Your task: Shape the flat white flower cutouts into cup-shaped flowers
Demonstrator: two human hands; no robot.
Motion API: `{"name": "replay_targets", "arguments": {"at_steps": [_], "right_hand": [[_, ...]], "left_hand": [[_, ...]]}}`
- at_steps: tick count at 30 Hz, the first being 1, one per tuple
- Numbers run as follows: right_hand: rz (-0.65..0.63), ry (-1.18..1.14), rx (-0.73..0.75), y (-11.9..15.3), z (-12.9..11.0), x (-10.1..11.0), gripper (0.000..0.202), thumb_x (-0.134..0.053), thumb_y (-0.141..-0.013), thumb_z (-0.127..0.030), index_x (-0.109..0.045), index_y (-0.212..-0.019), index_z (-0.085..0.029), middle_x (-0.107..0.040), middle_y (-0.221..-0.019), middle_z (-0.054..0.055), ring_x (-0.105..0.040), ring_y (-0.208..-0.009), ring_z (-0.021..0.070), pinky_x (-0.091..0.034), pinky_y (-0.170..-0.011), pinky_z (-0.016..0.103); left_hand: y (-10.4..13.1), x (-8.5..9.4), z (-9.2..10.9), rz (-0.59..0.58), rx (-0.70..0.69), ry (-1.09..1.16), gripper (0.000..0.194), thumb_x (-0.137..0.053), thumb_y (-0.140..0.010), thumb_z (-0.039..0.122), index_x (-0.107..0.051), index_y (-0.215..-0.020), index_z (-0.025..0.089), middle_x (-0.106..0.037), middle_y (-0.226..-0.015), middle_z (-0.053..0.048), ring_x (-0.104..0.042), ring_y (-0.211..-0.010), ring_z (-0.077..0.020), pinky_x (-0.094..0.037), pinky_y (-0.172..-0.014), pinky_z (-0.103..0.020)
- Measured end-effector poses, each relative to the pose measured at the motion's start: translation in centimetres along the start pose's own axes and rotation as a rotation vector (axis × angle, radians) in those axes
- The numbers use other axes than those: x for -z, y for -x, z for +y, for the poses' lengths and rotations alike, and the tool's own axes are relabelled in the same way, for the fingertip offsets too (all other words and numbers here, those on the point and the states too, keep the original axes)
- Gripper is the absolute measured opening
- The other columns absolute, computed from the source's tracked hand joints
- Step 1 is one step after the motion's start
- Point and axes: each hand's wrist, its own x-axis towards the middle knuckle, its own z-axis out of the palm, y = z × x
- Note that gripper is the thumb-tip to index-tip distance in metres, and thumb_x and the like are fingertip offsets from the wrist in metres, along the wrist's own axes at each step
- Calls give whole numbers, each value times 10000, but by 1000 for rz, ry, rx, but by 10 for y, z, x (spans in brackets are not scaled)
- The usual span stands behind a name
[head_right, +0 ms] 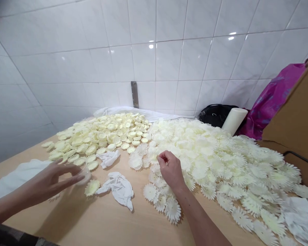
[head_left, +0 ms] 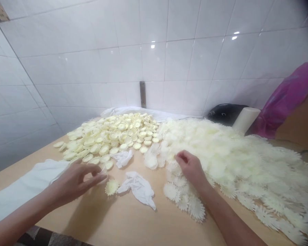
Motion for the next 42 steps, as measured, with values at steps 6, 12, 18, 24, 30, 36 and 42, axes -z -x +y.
{"name": "replay_targets", "arguments": {"at_steps": [6, 12, 18, 24, 30, 36, 42], "right_hand": [[-78, -45, -71, 5, -12, -1, 178, -471, -705, -247, -426, -547, -179, -424, -514, -31, -385, -487, 109, -318, -475, 233], [-196, -111, -25, 13, -17, -8, 173, -474, -712, -253, -457, -561, -171, -439, -532, -28, -406, -530, 118, -331, -507, 237], [-257, -255, -7, 5, -13, 0, 198, -507, -730, -311, -500, -604, -158, -462, -564, -27, -423, -551, 113, -355, -551, 241], [-193, -228, -6, 2, -13, 7, 203, -520, -739, -301, -491, -595, -161, -454, -559, -31, -415, -540, 109, -348, -540, 239], [-183, -225, -21, 2, -13, 8, 197, -494, -756, -290, -495, -604, -164, -481, -567, -22, -441, -543, 116, -359, -532, 239], [-144, -113, -6, 1, -10, 4, 207, -485, -745, -307, -486, -591, -169, -497, -572, -11, -461, -562, 132, -362, -546, 247], [-129, -58, -34, 1, -5, -2, 206, -461, -760, -308, -480, -608, -169, -495, -569, -12, -457, -564, 132, -355, -539, 243]], "left_hand": [[-2, 2, 41, 128, -224, -46, 182, -536, -725, 372, -635, -771, 226, -638, -806, -51, -556, -787, -210, -395, -786, -368], [-17, -60, 117, -115, -509, 300, 219, -398, -814, 235, -602, -875, 185, -598, -863, -106, -525, -859, -204, -414, -738, -325], [-48, -106, 117, -119, -300, 535, 240, -370, -816, 256, -555, -686, 175, -530, -627, -38, -474, -631, -143, -378, -580, -257], [-61, -113, 120, -121, -43, 810, 245, -447, -776, 369, -542, -892, 174, -520, -723, -12, -478, -613, -104, -401, -556, -223], [-67, -123, 131, -418, 13, 1035, 283, -521, -737, 326, -555, -948, 140, -548, -673, -16, -521, -536, -96, -463, -564, -263], [-72, -137, 122, -416, 103, 1175, 263, -606, -668, 374, -513, -705, 131, -493, -494, 21, -525, -433, -104, -438, -447, -229], [-72, -154, 118, -409, 178, 1210, 330, -554, -688, 467, -432, -664, 161, -481, -473, 36, -449, -342, -71, -356, -358, -187]]}}
